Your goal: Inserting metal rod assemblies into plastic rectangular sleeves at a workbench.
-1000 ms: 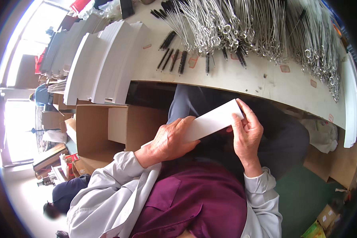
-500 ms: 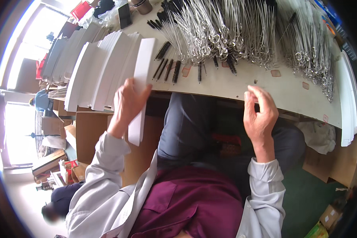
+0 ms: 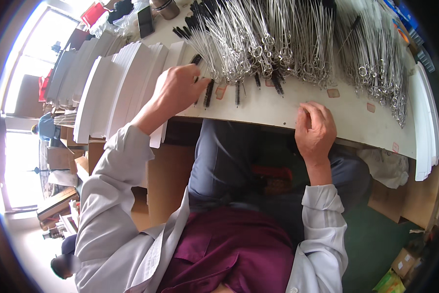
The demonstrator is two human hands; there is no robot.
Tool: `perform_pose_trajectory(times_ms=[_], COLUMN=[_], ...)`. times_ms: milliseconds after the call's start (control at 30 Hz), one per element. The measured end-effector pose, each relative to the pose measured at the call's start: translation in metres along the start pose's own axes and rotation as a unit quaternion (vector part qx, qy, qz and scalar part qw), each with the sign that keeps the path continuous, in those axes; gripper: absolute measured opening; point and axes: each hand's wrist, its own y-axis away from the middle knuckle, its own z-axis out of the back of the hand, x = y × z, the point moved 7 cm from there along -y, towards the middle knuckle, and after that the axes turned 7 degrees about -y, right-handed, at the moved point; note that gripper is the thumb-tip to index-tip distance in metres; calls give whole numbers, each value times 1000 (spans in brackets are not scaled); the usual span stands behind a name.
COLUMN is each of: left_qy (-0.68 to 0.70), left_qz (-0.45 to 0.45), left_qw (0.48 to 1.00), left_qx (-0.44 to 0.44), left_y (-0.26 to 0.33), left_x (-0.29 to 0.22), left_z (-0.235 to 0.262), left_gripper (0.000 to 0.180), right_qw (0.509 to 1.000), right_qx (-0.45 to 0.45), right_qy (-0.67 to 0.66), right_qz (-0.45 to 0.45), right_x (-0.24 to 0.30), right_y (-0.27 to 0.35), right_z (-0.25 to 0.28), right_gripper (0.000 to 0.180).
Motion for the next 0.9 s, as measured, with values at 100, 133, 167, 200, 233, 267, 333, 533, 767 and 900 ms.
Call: perform_pose_trajectory(times_ms=[100,133,167,200,233,267,333,533,767,900], left_qy=[70,106,77,80,75,70,91,179,254,287], left_qz=[33,76,47,44,42,40,46,17,66,70], left_qw=[993,981,990,990,993,995,993,984,964,955], left_qx=[93,144,105,105,82,60,56,12,51,28], left_y=[-23,-29,-37,-37,-36,-36,-33,-22,-18,-19], left_x=[-12,-10,-7,-5,-4,-4,1,7,14,26], left_z=[-14,-23,-27,-33,-33,-33,-39,-48,-34,-22], left_gripper=[32,31,29,29,30,31,30,23,17,18], right_qw=[1000,999,999,999,1000,1000,999,998,999,999], right_qx=[-5,-7,-8,-8,-6,-6,-15,-18,-11,-10], right_qy=[15,24,29,26,23,24,27,44,39,13], right_qz=[13,21,21,19,16,16,27,36,35,29], right_x=[4,6,7,9,9,8,10,10,10,9], right_y=[-1,-1,-2,-2,-2,-2,-3,-2,-3,-3], right_z=[-2,-2,-2,-3,-4,-4,-2,-1,-2,-1], right_gripper=[9,9,9,9,9,9,9,11,10,9])
